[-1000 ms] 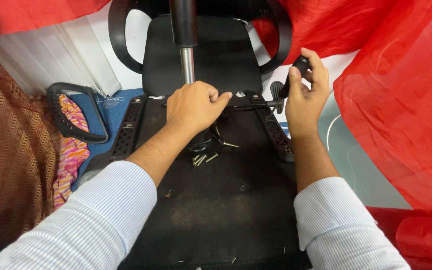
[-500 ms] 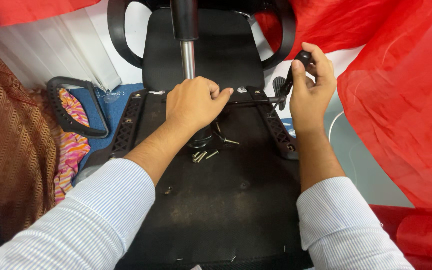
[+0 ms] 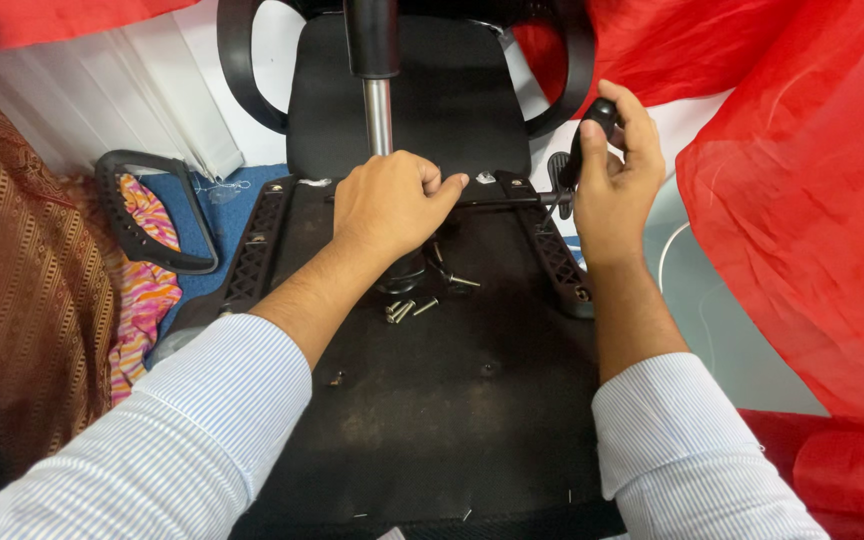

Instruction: The person uses a screwdriver to tighten screws on the underside of an office chair, securing the base to the seat. They rotate the chair and adjust their grip to access different screw locations while working on the inverted chair.

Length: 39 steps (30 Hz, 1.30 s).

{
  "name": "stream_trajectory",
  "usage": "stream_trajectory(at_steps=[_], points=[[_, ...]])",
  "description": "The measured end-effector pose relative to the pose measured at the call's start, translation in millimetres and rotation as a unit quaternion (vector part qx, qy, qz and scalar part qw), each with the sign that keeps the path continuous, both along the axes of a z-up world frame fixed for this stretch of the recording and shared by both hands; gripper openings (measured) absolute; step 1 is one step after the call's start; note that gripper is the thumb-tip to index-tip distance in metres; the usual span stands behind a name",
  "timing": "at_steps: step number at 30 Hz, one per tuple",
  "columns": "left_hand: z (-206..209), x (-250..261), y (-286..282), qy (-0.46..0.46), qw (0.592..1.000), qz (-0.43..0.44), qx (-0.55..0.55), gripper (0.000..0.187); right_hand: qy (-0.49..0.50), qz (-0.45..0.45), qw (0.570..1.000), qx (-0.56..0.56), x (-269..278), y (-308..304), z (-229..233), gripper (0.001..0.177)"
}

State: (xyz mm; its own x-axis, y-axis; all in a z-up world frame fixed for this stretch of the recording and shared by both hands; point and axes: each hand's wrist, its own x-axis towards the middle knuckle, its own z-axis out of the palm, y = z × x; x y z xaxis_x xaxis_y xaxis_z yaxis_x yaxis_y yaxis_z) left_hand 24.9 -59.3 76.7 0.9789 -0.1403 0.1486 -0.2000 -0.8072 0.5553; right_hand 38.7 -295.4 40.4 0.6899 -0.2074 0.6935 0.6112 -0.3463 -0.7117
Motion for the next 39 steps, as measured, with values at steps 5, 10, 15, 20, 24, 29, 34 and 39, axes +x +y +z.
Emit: stream_trajectory(at_steps=[5,10,15,20,24,29,34,39], points=[[0,0,0,-0.009,1.0,0.0,0.0,0.057,-0.019,0.019,1.0,0.01,-2,2,1,0.033],[0,0,0,-0.008,1.0,0.001,-0.002,0.056,-0.033,-0.065,0.994,-0.079,-9,9,6,0.031],[-1,-1,1,-0.032,0.999,-0.001,-0.008,0.055,-0.001,-0.028,0.999,-0.02,-7,5,7,0.037],[-2,-1,1,-0.026,1.0,-0.002,-0.01,0.056,-0.037,-0.013,0.999,-0.027,-8,7,4,0.031],[-3,0,1,-0.024,1.0,-0.005,-0.007,0.058,-0.081,-0.067,0.989,-0.106,-8,10,6,0.031],[-4,0,1,-0.035,0.999,-0.007,-0.014,0.057,-0.02,-0.021,0.999,-0.019,-7,9,6,0.035],[-3,-1,0,-0.027,1.0,-0.005,-0.012,0.058,-0.025,-0.01,1.0,-0.012,-9,10,4,0.032],[-3,-1,1,-0.023,1.0,-0.005,-0.013,0.058,-0.079,-0.079,0.988,-0.107,-8,9,5,0.031]])
